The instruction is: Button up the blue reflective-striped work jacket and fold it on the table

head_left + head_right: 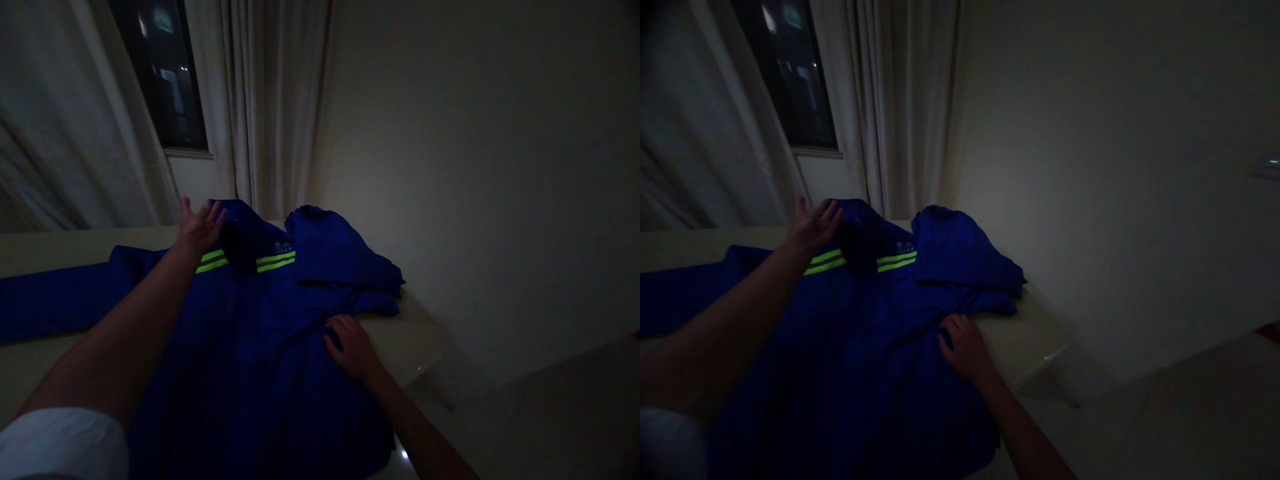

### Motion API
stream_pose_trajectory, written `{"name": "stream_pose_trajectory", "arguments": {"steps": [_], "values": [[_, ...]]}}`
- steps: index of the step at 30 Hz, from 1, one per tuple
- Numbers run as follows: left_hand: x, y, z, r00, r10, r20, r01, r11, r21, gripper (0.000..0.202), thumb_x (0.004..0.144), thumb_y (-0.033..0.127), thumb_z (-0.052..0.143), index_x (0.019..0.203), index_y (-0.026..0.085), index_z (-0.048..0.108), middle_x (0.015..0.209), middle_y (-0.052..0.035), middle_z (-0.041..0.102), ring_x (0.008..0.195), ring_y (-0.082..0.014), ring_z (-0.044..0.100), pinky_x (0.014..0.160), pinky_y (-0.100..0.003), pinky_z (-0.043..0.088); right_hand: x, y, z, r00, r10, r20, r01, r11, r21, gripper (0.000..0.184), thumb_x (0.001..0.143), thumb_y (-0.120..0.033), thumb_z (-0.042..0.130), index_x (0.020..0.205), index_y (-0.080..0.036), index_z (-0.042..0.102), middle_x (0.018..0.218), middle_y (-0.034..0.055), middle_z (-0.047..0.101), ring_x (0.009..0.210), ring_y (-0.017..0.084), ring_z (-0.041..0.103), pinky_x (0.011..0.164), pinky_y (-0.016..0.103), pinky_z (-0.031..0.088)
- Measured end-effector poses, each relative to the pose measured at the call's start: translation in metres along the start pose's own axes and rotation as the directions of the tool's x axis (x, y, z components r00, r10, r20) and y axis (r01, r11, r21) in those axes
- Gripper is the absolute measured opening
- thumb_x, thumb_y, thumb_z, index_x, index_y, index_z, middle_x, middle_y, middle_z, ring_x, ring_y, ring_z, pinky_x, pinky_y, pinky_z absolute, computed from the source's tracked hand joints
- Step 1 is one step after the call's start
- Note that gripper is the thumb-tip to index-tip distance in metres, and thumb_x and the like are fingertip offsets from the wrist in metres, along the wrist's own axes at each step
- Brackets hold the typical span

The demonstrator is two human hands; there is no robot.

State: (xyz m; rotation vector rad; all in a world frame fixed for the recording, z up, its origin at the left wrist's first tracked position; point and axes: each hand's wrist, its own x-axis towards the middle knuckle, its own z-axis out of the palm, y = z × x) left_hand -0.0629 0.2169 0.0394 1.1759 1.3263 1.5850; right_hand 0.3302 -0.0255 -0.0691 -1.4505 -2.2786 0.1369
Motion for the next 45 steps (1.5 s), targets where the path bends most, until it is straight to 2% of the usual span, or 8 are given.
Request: {"name": "stream_pose_trajectory", "arguments": {"steps": [5,11,17,26,30,36,40,45], "values": [[-0.037,-0.028,0.016,0.971,-0.083,0.224,0.010,0.951,0.311,0.043,0.089,0.023,0.066,0.130,0.019,0.057,0.111,-0.0081,0.074,0.097,-0.0214,0.072,0.091,-0.037,0.057,0.001,0.001,0.000,1.000,-0.019,0.007,0.019,1.000,-0.006,0.016,0.098,-0.024,0.060,0.113,-0.023,0.066,0.117,0.0095,0.070,0.109,0.027,0.062,0.099,0.045,0.051],[-0.091,-0.071,-0.010,0.956,-0.067,0.284,-0.227,0.444,0.867,0.021,0.089,0.028,0.056,0.101,0.018,0.071,0.111,-0.0155,0.075,0.113,-0.0321,0.069,0.101,-0.040,0.051,0.001,-0.001,-0.001,1.000,-0.031,0.003,0.031,0.999,-0.014,0.016,0.100,-0.025,0.058,0.113,-0.022,0.066,0.117,0.0098,0.070,0.108,0.027,0.063,0.099,0.044,0.050],[-0.136,-0.072,-0.014,0.897,-0.092,0.432,-0.301,0.587,0.751,0.028,0.085,0.026,0.061,0.110,0.020,0.072,0.124,-0.0121,0.074,0.121,-0.0293,0.067,0.111,-0.040,0.048,0.002,0.000,0.001,0.999,-0.047,-0.004,0.047,0.998,-0.030,0.016,0.100,-0.025,0.057,0.113,-0.022,0.066,0.115,0.0098,0.070,0.107,0.027,0.062,0.098,0.043,0.050],[-0.237,-0.044,-0.031,0.920,-0.362,0.150,0.310,0.907,0.285,0.055,0.085,0.031,0.069,0.136,0.018,0.053,0.145,-0.0206,0.060,0.115,-0.0260,0.070,0.091,-0.039,0.062,0.003,0.004,0.002,0.998,-0.069,-0.013,0.069,0.996,-0.053,0.017,0.102,-0.027,0.057,0.113,-0.021,0.067,0.117,0.0100,0.070,0.108,0.026,0.061,0.101,0.043,0.048],[-0.328,-0.033,-0.060,0.961,-0.167,0.223,0.070,0.920,0.386,0.057,0.084,0.056,0.066,0.134,0.028,0.058,0.139,-0.0123,0.066,0.124,-0.0313,0.067,0.103,-0.051,0.058,0.003,-0.001,-0.001,0.998,-0.059,0.008,0.059,0.996,-0.061,0.018,0.101,-0.028,0.060,0.114,-0.019,0.068,0.119,0.0099,0.069,0.109,0.025,0.059,0.102,0.040,0.047],[-0.471,-0.034,-0.082,0.921,0.096,0.377,-0.363,0.561,0.744,0.068,0.091,0.057,0.055,0.158,0.045,0.042,0.147,-0.0081,0.062,0.142,-0.0360,0.052,0.122,-0.059,0.037,0.003,0.002,-0.004,0.997,-0.077,-0.024,0.076,0.996,-0.055,0.025,0.101,-0.026,0.061,0.124,-0.018,0.066,0.130,0.0106,0.065,0.117,0.024,0.059,0.106,0.038,0.047],[-0.500,-0.049,-0.089,0.870,0.134,0.475,-0.486,0.402,0.776,0.084,0.089,0.052,0.062,0.165,0.047,0.026,0.159,-0.0051,0.052,0.151,-0.0365,0.041,0.127,-0.062,0.025,0.002,-0.012,-0.025,0.985,-0.172,-0.012,0.169,0.980,-0.101,0.036,0.100,-0.020,0.061,0.136,-0.016,0.062,0.143,0.0141,0.058,0.130,0.027,0.054,0.112,0.043,0.043],[-0.505,-0.049,-0.088,0.822,0.177,0.541,-0.569,0.259,0.780,0.054,0.093,0.027,0.058,0.145,0.041,0.061,0.159,-0.0078,0.052,0.149,-0.0363,0.045,0.125,-0.066,0.025,-0.031,-0.098,-0.029,0.922,-0.373,0.103,0.367,0.928,0.073,0.040,0.105,-0.044,0.058,0.137,-0.020,0.063,0.136,0.0126,0.062,0.123,0.026,0.059,0.108,0.043,0.045]]}}
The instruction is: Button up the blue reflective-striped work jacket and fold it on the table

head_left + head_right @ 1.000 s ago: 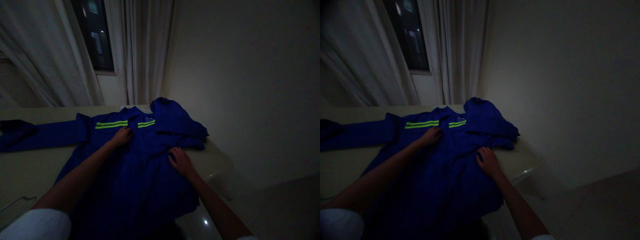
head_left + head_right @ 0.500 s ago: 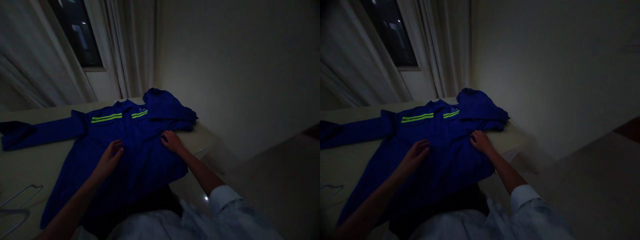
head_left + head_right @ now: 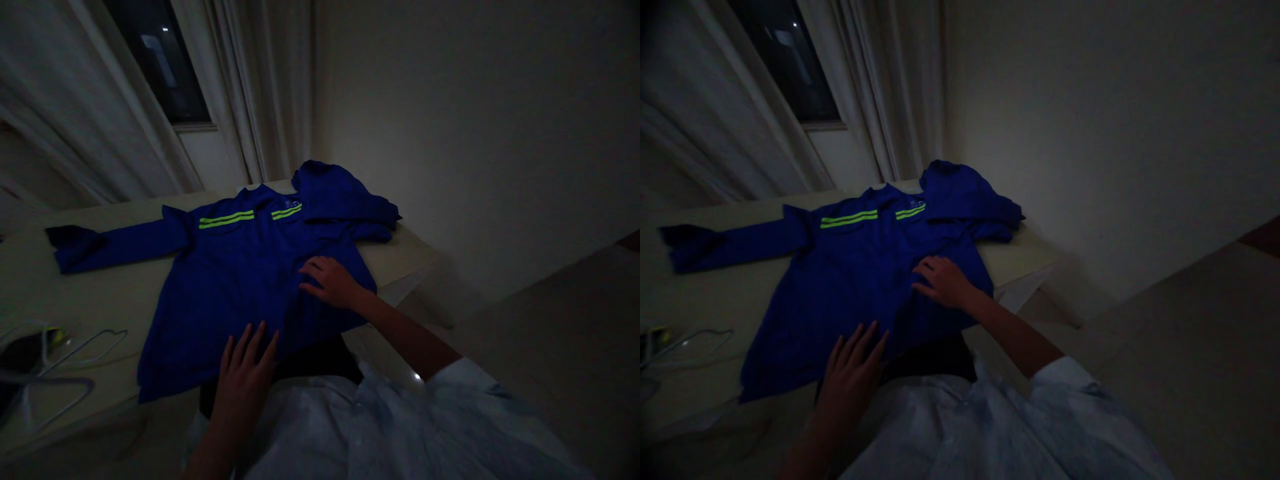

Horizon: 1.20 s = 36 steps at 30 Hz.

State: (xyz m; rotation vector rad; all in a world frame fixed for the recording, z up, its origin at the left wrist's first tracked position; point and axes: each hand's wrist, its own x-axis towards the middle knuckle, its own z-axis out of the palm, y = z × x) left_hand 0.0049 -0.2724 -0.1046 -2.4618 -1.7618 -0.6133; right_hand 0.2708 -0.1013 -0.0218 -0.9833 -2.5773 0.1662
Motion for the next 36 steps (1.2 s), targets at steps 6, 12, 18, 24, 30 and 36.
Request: {"name": "stream_pose_trajectory", "arguments": {"steps": [6,12,18,24,30,36], "values": [[0.006,0.021,-0.012,0.998,0.063,-0.007,-0.061,0.993,0.099,0.043,0.096,0.011,0.051,0.129,0.031,0.071,0.151,-0.0081,0.061,0.143,-0.0304,0.053,0.126,-0.066,0.019,-0.020,-0.076,0.031,0.987,-0.130,0.092,0.119,0.986,0.116,0.049,0.098,-0.062,0.062,0.125,-0.022,0.069,0.149,0.0137,0.056,0.126,0.030,0.058,0.109,0.048,0.047],[0.003,0.018,-0.012,0.998,0.068,-0.016,-0.066,0.992,0.108,0.045,0.099,0.016,0.051,0.141,0.027,0.064,0.154,-0.0104,0.059,0.143,-0.0299,0.053,0.127,-0.061,0.023,-0.028,-0.065,0.030,0.987,0.154,-0.039,-0.142,0.966,0.217,0.027,0.096,-0.046,0.070,0.105,-0.021,0.065,0.124,0.0104,0.064,0.106,0.022,0.066,0.092,0.036,0.055],[0.006,0.020,-0.011,0.995,0.072,-0.065,-0.067,0.995,0.081,0.040,0.101,0.019,0.053,0.138,0.030,0.067,0.148,-0.0104,0.064,0.138,-0.0308,0.057,0.126,-0.065,0.023,-0.043,-0.074,0.028,0.990,0.088,-0.109,-0.077,0.992,0.104,0.009,0.092,-0.024,0.071,0.099,-0.021,0.068,0.131,0.0102,0.067,0.121,0.029,0.058,0.104,0.046,0.046],[0.010,0.018,-0.008,0.991,0.052,-0.121,-0.052,0.999,0.004,0.030,0.103,0.023,0.057,0.129,0.026,0.071,0.136,-0.0088,0.072,0.125,-0.0279,0.066,0.126,-0.063,0.023,-0.053,-0.088,0.031,0.983,-0.160,-0.085,0.168,0.981,0.094,0.014,0.090,-0.021,0.071,0.104,-0.022,0.070,0.122,0.0054,0.073,0.116,0.024,0.060,0.101,0.043,0.044],[0.009,0.018,-0.008,0.991,0.042,-0.127,-0.043,0.999,-0.005,0.027,0.103,0.025,0.057,0.126,0.026,0.072,0.136,-0.0085,0.072,0.125,-0.0289,0.066,0.124,-0.064,0.025,-0.057,-0.088,0.045,0.977,-0.088,-0.193,0.097,0.995,0.038,0.014,0.097,-0.033,0.071,0.090,-0.022,0.070,0.110,0.0057,0.076,0.107,0.024,0.062,0.091,0.041,0.049],[0.010,0.019,-0.006,0.980,0.063,-0.187,-0.066,0.998,-0.011,0.023,0.103,0.027,0.059,0.120,0.027,0.074,0.131,-0.0071,0.075,0.121,-0.0275,0.068,0.123,-0.062,0.027,-0.058,-0.080,0.047,0.954,0.135,-0.267,-0.112,0.989,0.099,0.031,0.098,-0.010,0.056,0.125,-0.023,0.067,0.134,0.0121,0.064,0.120,0.026,0.061,0.102,0.046,0.053]]}}
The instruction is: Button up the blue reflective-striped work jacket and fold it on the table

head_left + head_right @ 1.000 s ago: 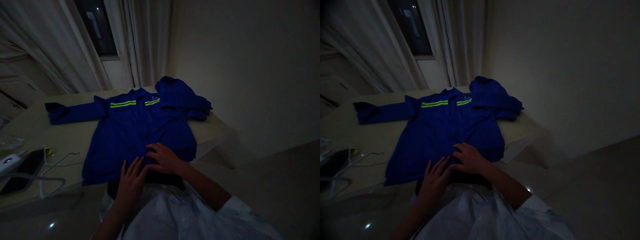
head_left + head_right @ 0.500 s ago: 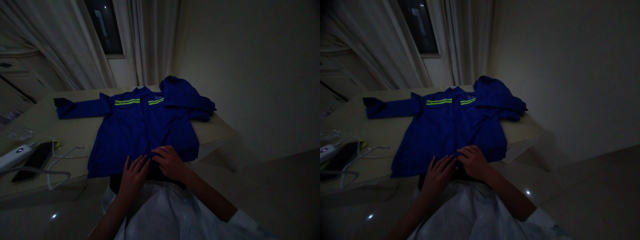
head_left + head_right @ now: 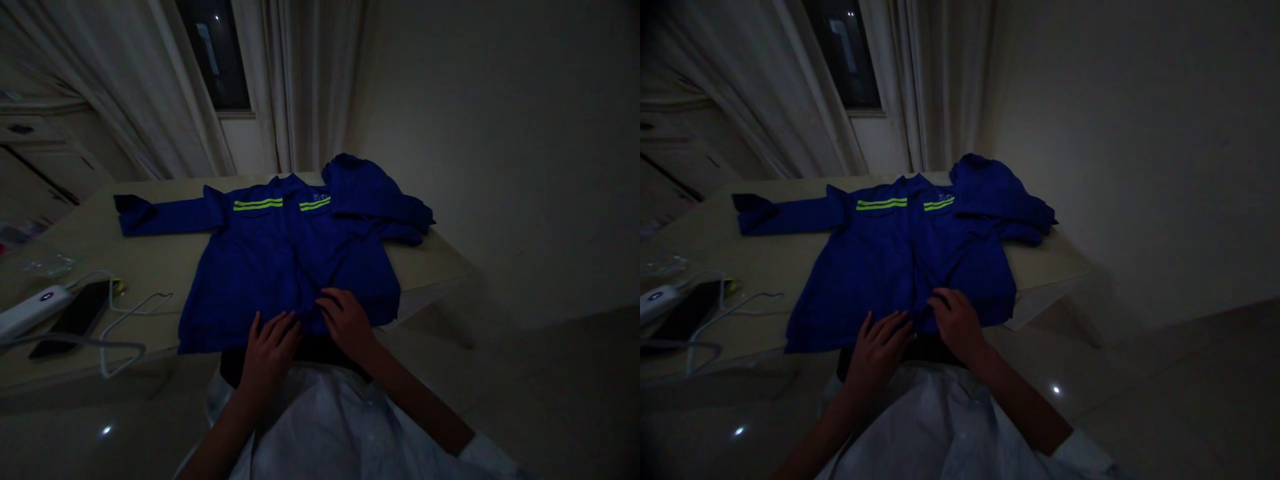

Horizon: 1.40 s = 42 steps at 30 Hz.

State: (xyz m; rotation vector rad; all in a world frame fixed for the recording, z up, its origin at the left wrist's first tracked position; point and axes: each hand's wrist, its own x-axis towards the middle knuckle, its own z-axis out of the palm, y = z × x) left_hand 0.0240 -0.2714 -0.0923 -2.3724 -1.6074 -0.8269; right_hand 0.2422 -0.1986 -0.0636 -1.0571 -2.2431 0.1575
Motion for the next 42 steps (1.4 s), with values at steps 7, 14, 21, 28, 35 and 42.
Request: {"name": "stream_pose_trajectory", "arguments": {"steps": [7,14,21,28,35,42], "values": [[-0.002,0.001,0.002,0.999,0.032,-0.015,-0.031,0.999,0.036,0.024,0.101,0.023,0.061,0.121,0.026,0.074,0.130,-0.0074,0.074,0.120,-0.0271,0.066,0.121,-0.059,0.032,0.001,0.010,-0.005,0.978,0.190,0.086,-0.204,0.957,0.208,0.037,0.095,-0.012,0.056,0.129,-0.024,0.064,0.122,0.0089,0.066,0.115,0.023,0.065,0.103,0.042,0.056],[0.018,-0.007,-0.007,0.961,0.191,0.199,-0.223,0.962,0.155,0.048,0.092,0.011,0.059,0.139,0.022,0.064,0.114,-0.0107,0.071,0.104,-0.0273,0.063,0.099,-0.048,0.049,0.067,0.000,0.000,0.989,0.091,0.118,-0.103,0.990,0.097,0.060,0.095,-0.056,0.068,0.142,-0.020,0.055,0.134,0.0146,0.063,0.124,0.030,0.059,0.108,0.049,0.048],[0.053,-0.008,-0.020,0.829,0.288,0.480,-0.348,0.937,0.037,0.053,0.095,0.024,0.062,0.148,0.021,0.054,0.118,-0.0114,0.066,0.103,-0.0273,0.059,0.086,-0.044,0.049,0.204,0.037,0.065,0.934,-0.037,0.356,0.069,0.995,-0.079,0.047,0.093,-0.029,0.071,0.138,-0.021,0.058,0.140,0.0134,0.055,0.124,0.026,0.056,0.106,0.040,0.047],[0.025,-0.013,-0.002,0.843,0.273,0.463,-0.300,0.954,-0.015,0.055,0.099,0.024,0.058,0.152,0.017,0.047,0.116,-0.0107,0.071,0.103,-0.0250,0.063,0.093,-0.044,0.049,0.253,0.117,0.065,0.940,0.112,0.323,-0.122,0.993,0.011,0.052,0.079,0.001,0.057,0.128,-0.017,0.061,0.129,0.0091,0.059,0.122,0.020,0.057,0.106,0.030,0.046],[0.069,-0.021,-0.042,0.841,0.185,0.508,-0.030,0.954,-0.298,0.053,0.100,0.035,0.058,0.152,0.030,0.049,0.122,-0.0071,0.071,0.106,-0.0217,0.067,0.090,-0.035,0.056,0.241,0.144,0.041,0.912,0.364,0.187,-0.279,0.887,-0.369,0.046,0.084,-0.007,0.059,0.129,-0.016,0.062,0.135,0.0193,0.056,0.122,0.032,0.055,0.102,0.043,0.049],[0.195,-0.112,0.002,0.942,-0.072,0.328,0.089,0.995,-0.037,0.038,0.105,0.032,0.044,0.136,0.022,0.064,0.136,-0.0113,0.068,0.124,-0.0235,0.065,0.108,-0.039,0.051,0.321,0.104,0.094,0.950,0.128,0.284,-0.067,0.975,-0.214,0.034,0.102,-0.017,0.048,0.133,-0.017,0.061,0.140,0.0153,0.058,0.129,0.026,0.053,0.111,0.036,0.041]]}}
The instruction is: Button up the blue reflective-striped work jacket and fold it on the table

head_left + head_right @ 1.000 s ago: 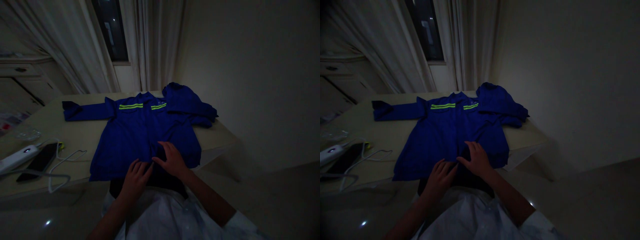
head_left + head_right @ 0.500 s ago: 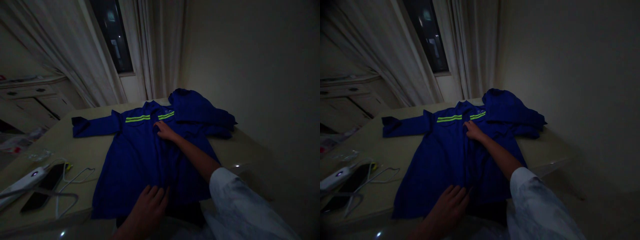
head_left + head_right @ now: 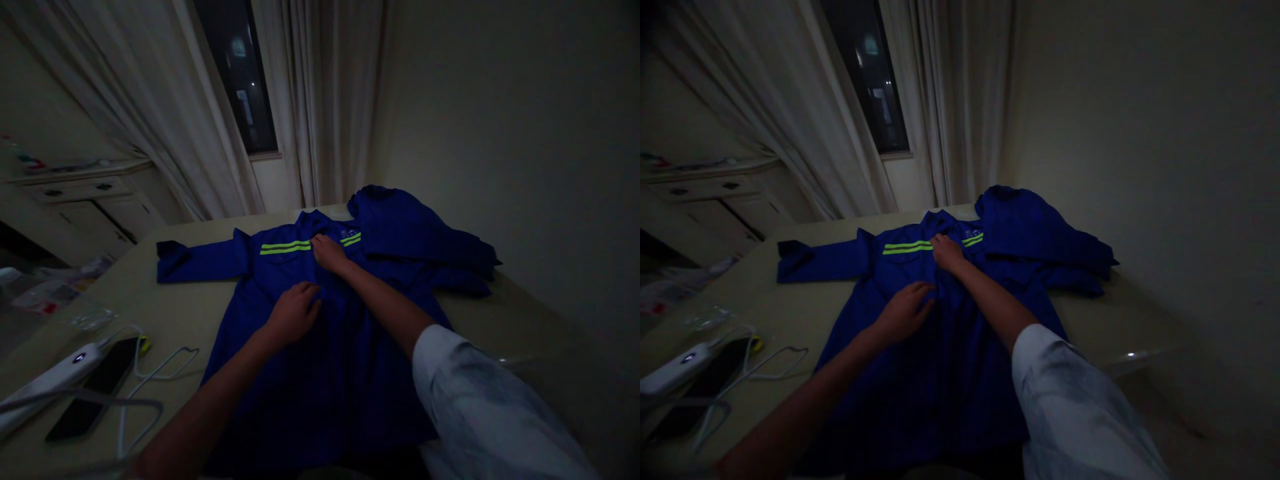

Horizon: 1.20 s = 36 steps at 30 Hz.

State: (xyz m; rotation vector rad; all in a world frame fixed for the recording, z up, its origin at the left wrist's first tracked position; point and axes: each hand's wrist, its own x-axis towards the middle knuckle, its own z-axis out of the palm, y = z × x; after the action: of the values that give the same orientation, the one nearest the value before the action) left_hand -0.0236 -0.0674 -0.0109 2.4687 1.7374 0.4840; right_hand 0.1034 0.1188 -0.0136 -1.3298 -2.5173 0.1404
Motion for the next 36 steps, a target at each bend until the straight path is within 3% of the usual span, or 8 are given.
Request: {"name": "stream_pose_trajectory", "arguments": {"steps": [5,9,12,19,22,25,32,36], "values": [[0.065,-0.059,0.037,0.978,-0.211,-0.001,0.208,0.964,0.163,0.057,0.105,0.041,0.039,0.155,0.015,0.047,0.162,-0.0172,0.046,0.149,-0.0302,0.046,0.119,-0.049,0.039,0.030,-0.003,0.032,0.979,0.205,0.013,-0.205,0.978,0.026,0.033,0.105,-0.034,0.055,0.129,-0.013,0.064,0.134,0.0170,0.063,0.123,0.026,0.060,0.101,0.034,0.048],[0.091,-0.079,0.045,0.963,-0.268,0.009,0.261,0.946,0.193,0.052,0.106,0.038,0.034,0.150,0.018,0.051,0.149,-0.0165,0.061,0.133,-0.0316,0.059,0.107,-0.050,0.047,0.027,0.006,0.053,0.961,0.275,-0.040,-0.274,0.961,0.022,0.029,0.108,-0.028,0.045,0.124,-0.017,0.067,0.128,0.0139,0.066,0.121,0.023,0.061,0.099,0.031,0.049],[0.104,-0.089,0.050,0.969,-0.233,-0.083,0.247,0.941,0.232,0.049,0.104,0.032,0.035,0.147,0.018,0.056,0.144,-0.0178,0.063,0.129,-0.0331,0.059,0.105,-0.051,0.047,0.029,0.008,0.061,0.956,0.287,-0.062,-0.287,0.958,0.017,0.030,0.109,-0.029,0.042,0.121,-0.018,0.068,0.129,0.0140,0.065,0.123,0.023,0.059,0.098,0.031,0.049],[0.108,-0.099,0.067,0.972,-0.182,-0.151,0.208,0.960,0.186,0.055,0.100,0.032,0.041,0.153,0.022,0.051,0.168,-0.0100,0.040,0.153,-0.0305,0.035,0.123,-0.051,0.028,0.040,0.006,0.063,0.934,0.350,-0.065,-0.351,0.936,-0.004,0.032,0.107,-0.044,0.049,0.122,-0.021,0.066,0.128,0.0129,0.062,0.116,0.025,0.062,0.092,0.036,0.053],[0.109,-0.099,0.067,0.973,-0.201,-0.113,0.216,0.965,0.146,0.056,0.100,0.032,0.041,0.153,0.022,0.052,0.165,-0.0103,0.044,0.149,-0.0301,0.042,0.122,-0.050,0.029,0.043,0.006,0.062,0.931,0.359,-0.066,-0.361,0.933,-0.019,0.037,0.106,-0.050,0.050,0.123,-0.020,0.065,0.130,0.0142,0.061,0.116,0.026,0.063,0.092,0.037,0.054],[0.110,-0.099,0.065,0.974,-0.208,-0.086,0.218,0.967,0.130,0.055,0.100,0.032,0.039,0.151,0.021,0.054,0.162,-0.0100,0.048,0.145,-0.0296,0.047,0.121,-0.049,0.031,0.045,0.006,0.063,0.927,0.367,-0.071,-0.370,0.928,-0.031,0.031,0.107,-0.040,0.048,0.121,-0.020,0.066,0.128,0.0132,0.062,0.114,0.026,0.064,0.091,0.036,0.054],[0.109,-0.099,0.065,0.984,-0.165,-0.063,0.172,0.976,0.135,0.057,0.102,0.033,0.035,0.155,0.019,0.049,0.165,-0.0081,0.045,0.151,-0.0270,0.041,0.124,-0.048,0.027,0.048,0.007,0.062,0.929,0.362,-0.082,-0.365,0.931,-0.022,0.033,0.109,-0.027,0.037,0.125,-0.024,0.066,0.131,0.0112,0.061,0.113,0.024,0.065,0.092,0.035,0.053],[0.109,-0.102,0.068,0.988,-0.150,-0.032,0.153,0.981,0.120,0.058,0.102,0.032,0.033,0.158,0.018,0.045,0.165,-0.0073,0.045,0.154,-0.0244,0.036,0.128,-0.048,0.022,0.048,0.009,0.061,0.947,0.320,-0.034,-0.321,0.947,-0.020,0.032,0.109,-0.035,0.043,0.132,-0.026,0.063,0.135,0.0113,0.060,0.120,0.025,0.061,0.096,0.037,0.051]]}}
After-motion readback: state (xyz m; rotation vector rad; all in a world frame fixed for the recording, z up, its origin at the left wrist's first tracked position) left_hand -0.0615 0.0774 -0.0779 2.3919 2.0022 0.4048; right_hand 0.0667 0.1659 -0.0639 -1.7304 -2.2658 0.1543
